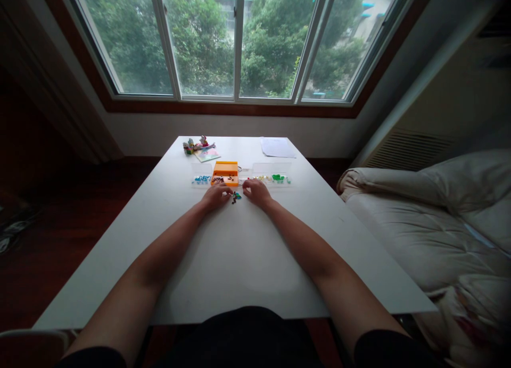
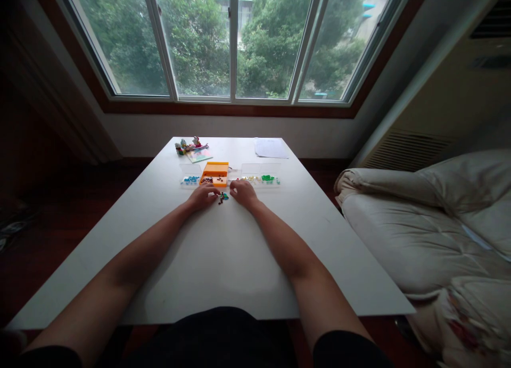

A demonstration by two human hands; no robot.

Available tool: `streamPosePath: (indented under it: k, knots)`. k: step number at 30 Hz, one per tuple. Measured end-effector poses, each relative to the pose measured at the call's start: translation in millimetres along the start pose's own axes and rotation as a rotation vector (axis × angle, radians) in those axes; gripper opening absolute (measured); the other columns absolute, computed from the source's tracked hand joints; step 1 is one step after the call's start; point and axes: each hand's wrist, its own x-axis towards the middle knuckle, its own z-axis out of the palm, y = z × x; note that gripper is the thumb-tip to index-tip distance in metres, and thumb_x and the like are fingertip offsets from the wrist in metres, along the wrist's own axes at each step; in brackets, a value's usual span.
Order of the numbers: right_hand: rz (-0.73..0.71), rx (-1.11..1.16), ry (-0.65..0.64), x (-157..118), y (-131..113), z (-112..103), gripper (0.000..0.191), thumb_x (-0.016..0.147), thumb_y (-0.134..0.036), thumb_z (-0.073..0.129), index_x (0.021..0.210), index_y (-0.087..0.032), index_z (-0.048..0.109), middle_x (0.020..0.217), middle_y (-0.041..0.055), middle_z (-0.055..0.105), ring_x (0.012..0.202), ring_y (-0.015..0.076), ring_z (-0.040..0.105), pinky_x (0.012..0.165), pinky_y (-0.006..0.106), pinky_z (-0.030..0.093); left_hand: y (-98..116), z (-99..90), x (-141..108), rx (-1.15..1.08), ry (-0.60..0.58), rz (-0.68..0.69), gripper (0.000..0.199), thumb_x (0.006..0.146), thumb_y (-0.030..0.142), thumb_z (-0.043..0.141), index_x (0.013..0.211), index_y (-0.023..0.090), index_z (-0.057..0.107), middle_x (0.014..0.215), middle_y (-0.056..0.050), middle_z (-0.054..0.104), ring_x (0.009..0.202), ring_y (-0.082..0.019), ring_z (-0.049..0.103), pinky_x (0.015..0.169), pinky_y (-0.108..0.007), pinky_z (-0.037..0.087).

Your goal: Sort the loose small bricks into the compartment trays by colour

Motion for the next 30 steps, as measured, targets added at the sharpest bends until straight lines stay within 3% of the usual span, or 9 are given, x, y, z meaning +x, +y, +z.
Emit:
streamPosePath:
  k: [4,9,14,20,23,30]
  knots:
    - [0.283,0.092,0.233,1,26,-16,0.005,0.085,-0.021,0.058,0.085,-0.02,0.064,0.076,0.0004,0.064,0.07,0.0157,0.056,0.072,0.026,0.041,5,-1.5,-1,-0.025,-0.026,0.018,0.025,0.087,0.021,0.062,0.105,0.027,0.079,0.103,-0.006,0.07,0.103,-0.024,0.059,0.094,-0.037,0.047]
    - [0.591,0.194,0.517,-2,65,-30,0.007,0.084,-0.024,0.058,0.09,-0.021,0.059,0.084,0.0015,0.067,0.075,0.0147,0.057,0.076,0.026,0.043,8,-2.8,-1,-0.005,-0.038,0.02,0.026,0.088,0.02,0.061,0.105,0.028,0.078,0.103,-0.006,0.069,0.106,-0.025,0.057,0.097,-0.038,0.046]
    - [0.719,0.274,0.572,-7,86,-32,0.022,0.088,-0.025,0.051,0.108,-0.021,0.059,0.087,0.0011,0.069,0.076,0.0143,0.061,0.076,0.025,0.046,8,-4.1,-1,0.02,-0.008,0.003,0.017,0.084,0.019,0.064,0.095,0.024,0.077,0.103,-0.008,0.067,0.109,-0.027,0.056,0.099,-0.042,0.046]
    - [0.712,0.292,0.573,-6,84,-30,0.022,0.087,-0.023,0.048,0.102,-0.02,0.063,0.087,0.0026,0.071,0.076,0.0147,0.061,0.077,0.024,0.048,6,-3.0,-1,0.019,-0.003,-0.053,0.026,0.084,0.018,0.065,0.105,0.025,0.077,0.107,-0.008,0.066,0.11,-0.027,0.056,0.098,-0.042,0.049]
    - [0.661,0.286,0.559,-5,75,-27,0.022,0.085,-0.022,0.05,0.1,-0.02,0.066,0.085,0.0029,0.071,0.076,0.016,0.061,0.078,0.026,0.048,3,-0.2,-1,0.038,0.006,-0.065,0.02,0.084,0.019,0.064,0.097,0.025,0.078,0.104,-0.009,0.065,0.109,-0.027,0.057,0.098,-0.041,0.049]
    - [0.339,0.242,0.389,-2,41,-13,0.023,0.083,-0.023,0.051,0.095,-0.019,0.07,0.08,0.0026,0.069,0.072,0.0175,0.06,0.075,0.028,0.047,1,1.4,0,0.03,0.026,-0.06,0.012,0.083,0.02,0.067,0.087,0.023,0.077,0.1,-0.009,0.067,0.107,-0.028,0.058,0.096,-0.041,0.049]
